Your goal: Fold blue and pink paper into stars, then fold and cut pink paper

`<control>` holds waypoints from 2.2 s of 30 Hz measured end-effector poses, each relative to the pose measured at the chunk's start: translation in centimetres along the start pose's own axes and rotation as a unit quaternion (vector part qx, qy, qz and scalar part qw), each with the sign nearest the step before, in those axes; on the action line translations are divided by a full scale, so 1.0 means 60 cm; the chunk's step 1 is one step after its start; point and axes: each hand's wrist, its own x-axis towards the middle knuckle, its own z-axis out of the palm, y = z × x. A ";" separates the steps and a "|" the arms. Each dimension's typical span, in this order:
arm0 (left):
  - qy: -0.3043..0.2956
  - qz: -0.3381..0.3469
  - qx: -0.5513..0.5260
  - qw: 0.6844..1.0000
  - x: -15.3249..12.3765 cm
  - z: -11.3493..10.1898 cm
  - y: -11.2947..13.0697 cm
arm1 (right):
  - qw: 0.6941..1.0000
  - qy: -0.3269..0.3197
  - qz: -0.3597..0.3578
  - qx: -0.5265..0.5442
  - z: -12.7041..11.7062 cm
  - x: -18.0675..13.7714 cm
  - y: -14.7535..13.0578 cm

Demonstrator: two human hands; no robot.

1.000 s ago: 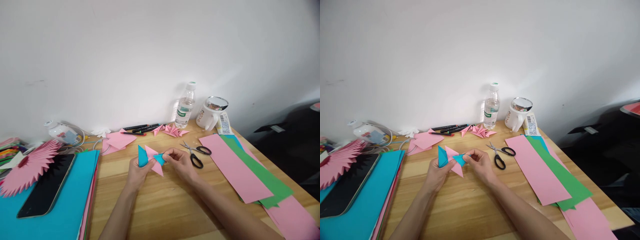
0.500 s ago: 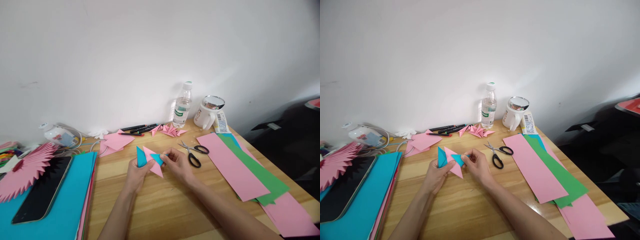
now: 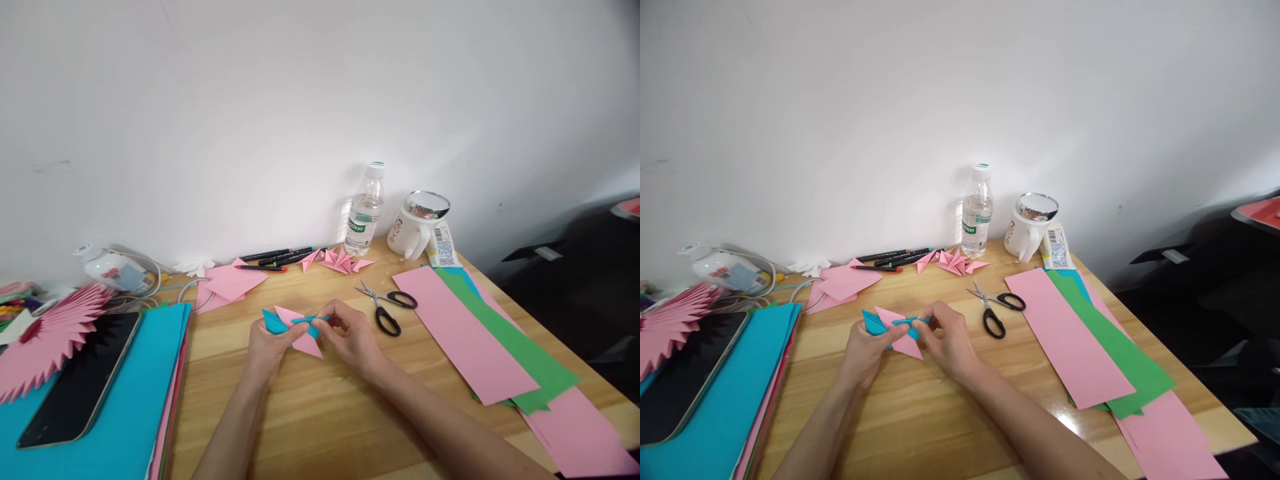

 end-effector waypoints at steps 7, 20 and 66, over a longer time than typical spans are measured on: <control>0.024 0.058 -0.022 0.998 -0.004 0.006 -0.004 | 0.972 0.003 0.102 0.212 -0.005 0.011 -0.010; -0.010 0.056 -0.069 0.996 -0.012 0.016 0.001 | 0.923 -0.030 0.137 0.358 -0.004 0.011 -0.004; 0.072 0.050 -0.087 0.992 -0.002 0.022 -0.010 | 0.959 -0.091 0.164 0.211 0.011 0.008 0.004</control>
